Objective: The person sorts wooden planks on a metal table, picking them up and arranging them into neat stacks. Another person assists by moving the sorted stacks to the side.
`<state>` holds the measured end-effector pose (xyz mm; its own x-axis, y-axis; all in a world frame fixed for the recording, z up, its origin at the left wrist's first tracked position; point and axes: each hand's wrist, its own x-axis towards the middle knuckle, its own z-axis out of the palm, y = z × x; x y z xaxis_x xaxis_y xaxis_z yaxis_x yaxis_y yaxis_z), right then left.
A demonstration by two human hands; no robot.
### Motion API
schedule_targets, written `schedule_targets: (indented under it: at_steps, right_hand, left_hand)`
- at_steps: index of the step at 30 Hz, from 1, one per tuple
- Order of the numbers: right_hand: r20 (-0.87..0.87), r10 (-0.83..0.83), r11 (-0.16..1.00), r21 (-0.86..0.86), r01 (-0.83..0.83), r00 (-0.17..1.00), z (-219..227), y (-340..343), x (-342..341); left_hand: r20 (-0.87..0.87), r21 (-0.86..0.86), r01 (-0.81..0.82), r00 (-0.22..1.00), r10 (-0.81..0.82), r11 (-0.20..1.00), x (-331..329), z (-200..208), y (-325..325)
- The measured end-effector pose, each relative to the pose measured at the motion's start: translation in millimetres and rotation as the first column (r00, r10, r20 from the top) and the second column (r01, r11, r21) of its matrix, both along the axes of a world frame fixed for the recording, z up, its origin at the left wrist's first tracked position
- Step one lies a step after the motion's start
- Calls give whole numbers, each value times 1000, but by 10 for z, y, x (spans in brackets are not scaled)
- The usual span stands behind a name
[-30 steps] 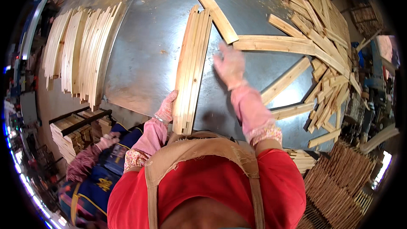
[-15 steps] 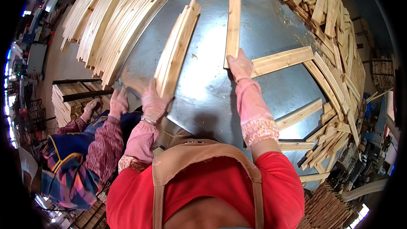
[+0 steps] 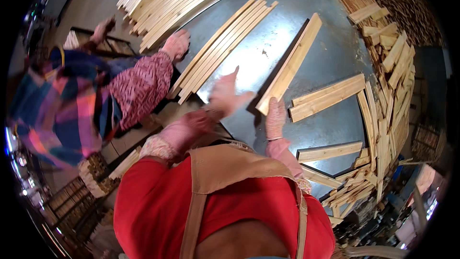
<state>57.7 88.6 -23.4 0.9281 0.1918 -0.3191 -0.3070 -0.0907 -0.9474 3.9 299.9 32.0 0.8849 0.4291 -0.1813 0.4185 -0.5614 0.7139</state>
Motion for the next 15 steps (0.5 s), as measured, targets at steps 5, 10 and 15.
schedule_targets:
  at_steps: [5,10,15]
  right_hand:
    - [138,325,812,-547,-201,936,-124,-185,117]
    - [181,82,40,-983,178,980,32,-637,1216]
    - [90,-227,207,-969,138,970,-243,-806,1386]
  left_hand:
    - [-117,-417,-6,992,-48,909,305,-168,-243]
    - [-158,-379,-19,986,-45,925,460,556,981]
    - [-175,112,-13,984,33,994,1077,593,2435]
